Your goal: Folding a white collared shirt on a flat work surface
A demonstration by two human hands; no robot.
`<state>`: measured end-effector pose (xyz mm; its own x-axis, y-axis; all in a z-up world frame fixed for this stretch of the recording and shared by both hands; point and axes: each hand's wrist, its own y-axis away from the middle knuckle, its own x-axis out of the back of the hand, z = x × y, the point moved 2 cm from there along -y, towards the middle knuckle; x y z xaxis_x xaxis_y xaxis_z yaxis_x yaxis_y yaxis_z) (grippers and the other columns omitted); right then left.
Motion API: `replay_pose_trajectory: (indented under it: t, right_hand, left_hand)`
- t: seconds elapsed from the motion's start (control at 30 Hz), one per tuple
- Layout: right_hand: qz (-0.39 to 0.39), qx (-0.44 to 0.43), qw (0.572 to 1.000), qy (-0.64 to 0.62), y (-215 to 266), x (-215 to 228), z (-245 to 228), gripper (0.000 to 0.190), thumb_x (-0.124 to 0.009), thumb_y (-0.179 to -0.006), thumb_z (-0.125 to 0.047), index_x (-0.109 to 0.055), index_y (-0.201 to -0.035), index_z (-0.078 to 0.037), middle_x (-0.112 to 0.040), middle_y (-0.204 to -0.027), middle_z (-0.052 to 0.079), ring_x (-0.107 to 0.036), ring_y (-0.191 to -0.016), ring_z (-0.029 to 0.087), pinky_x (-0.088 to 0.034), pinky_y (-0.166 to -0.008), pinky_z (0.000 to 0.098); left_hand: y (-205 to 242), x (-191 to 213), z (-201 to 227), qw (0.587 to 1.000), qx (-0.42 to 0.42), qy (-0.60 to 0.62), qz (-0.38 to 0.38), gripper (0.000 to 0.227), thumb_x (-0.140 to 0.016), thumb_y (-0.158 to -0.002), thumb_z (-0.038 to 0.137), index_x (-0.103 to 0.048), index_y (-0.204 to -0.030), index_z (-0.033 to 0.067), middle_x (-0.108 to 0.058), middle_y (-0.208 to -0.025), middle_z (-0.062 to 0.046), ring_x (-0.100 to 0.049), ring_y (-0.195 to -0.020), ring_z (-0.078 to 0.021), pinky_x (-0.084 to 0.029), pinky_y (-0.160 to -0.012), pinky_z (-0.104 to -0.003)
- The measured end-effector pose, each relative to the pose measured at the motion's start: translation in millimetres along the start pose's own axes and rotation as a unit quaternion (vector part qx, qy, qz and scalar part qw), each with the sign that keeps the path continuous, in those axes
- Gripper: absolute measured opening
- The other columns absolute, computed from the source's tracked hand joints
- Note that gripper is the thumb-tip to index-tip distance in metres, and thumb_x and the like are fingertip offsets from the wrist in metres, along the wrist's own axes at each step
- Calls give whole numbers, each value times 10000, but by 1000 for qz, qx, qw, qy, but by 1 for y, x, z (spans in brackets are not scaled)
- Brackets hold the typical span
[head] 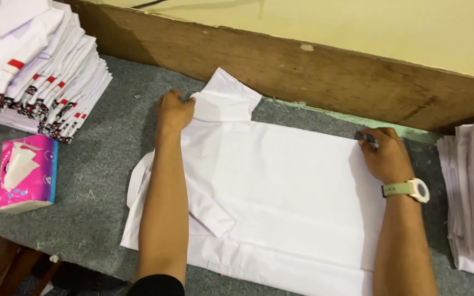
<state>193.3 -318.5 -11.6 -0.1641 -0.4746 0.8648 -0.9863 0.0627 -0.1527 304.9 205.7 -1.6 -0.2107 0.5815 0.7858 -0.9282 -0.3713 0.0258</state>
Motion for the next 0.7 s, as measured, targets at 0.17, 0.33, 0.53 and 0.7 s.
replay_pose_trajectory:
  t: [0.17, 0.33, 0.53, 0.7]
  right_hand:
    - [-17, 3, 1000, -6, 0, 2, 16, 323, -667, -937, -141, -742, -1249, -106, -663, -1112, 188, -692, -932, 364, -502, -933, 439]
    - [-34, -35, 999, 18, 0, 0, 21, 288, -615, -951, -166, -746, -1198, -98, -629, -1138, 163, -659, -995, 373, -470, -979, 452]
    - [-22, -52, 998, 30, 8, 12, -4, 188, -546, -941, -123, -705, -1036, -91, -713, -1091, 179, -654, -934, 429, -464, -869, 493]
    - [-57, -94, 993, 38, 13, 23, -7, 244, -551, -928, -137, -714, -1101, -80, -761, -1122, 200, -668, -1047, 501, -470, -877, 495]
  left_hand:
    - [2, 0, -5, 1000, 12, 24, -6, 387, -694, -844, 372, -750, -1155, 148, -764, -1152, -60, -690, -1111, -331, -517, -955, -390]
    - [-1, 1, -9, 998, 24, 56, -32, 238, -698, -880, 311, -780, -1021, 139, -789, -1031, -67, -728, -987, -297, -535, -873, -368]
    - [11, 17, 2, 989, 39, 135, -45, 128, -622, -870, 229, -729, -877, 157, -709, -775, -18, -648, -720, -182, -511, -702, -330]
    - [-20, -6, -11, 982, 32, 169, -82, 421, -675, -874, 214, -344, -614, 195, -378, -642, 67, -377, -628, -113, -415, -613, -319]
